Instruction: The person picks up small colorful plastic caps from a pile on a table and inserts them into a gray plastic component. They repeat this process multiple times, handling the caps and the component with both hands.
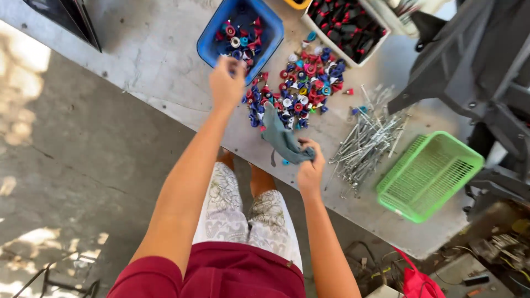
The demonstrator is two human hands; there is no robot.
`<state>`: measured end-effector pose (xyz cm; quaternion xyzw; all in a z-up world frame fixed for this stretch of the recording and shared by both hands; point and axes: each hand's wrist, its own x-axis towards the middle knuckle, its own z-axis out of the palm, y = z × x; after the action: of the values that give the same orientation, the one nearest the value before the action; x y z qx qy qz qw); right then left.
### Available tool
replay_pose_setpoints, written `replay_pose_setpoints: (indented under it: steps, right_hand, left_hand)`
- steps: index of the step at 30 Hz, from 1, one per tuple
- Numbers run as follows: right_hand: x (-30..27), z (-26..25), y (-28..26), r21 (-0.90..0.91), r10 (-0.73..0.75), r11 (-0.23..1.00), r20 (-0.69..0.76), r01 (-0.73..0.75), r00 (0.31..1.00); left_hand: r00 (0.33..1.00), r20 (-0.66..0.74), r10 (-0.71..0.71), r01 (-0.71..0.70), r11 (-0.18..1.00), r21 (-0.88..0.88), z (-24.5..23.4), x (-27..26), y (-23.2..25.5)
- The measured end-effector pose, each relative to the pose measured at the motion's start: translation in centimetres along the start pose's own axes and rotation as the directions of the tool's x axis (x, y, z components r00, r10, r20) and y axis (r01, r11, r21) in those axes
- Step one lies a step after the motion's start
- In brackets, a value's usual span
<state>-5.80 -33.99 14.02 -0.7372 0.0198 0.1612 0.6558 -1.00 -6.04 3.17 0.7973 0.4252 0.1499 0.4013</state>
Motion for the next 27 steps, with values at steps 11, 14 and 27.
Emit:
replay_pose_setpoints:
  steps: [11, 14, 27]
  right_hand:
    - [-5.0, -8.4, -0.5, 0.46, 0.083, 0.882, 0.063, -0.102, 0.995]
    - [-6.2, -9.4, -0.4, 0.281, 0.125, 0.95, 0.059, -0.136, 0.99]
    - [-12.6, 1.2, -3.1, -0.208, 0.187, 0.949, -0.23, -0.236, 0.955]
  left_hand:
    - [0.701, 0.478, 0.53, -0.713, 0.51, 0.481, 5.6, -7.9, -3.9]
    - [0.729, 0.501, 0.467, -0.685, 0.479, 0.549, 7.2, -7.2, -3.5]
    - [0.679, 0.536, 0.502, -0.733, 0.497, 0.464, 9.4, -5.1, -7.2]
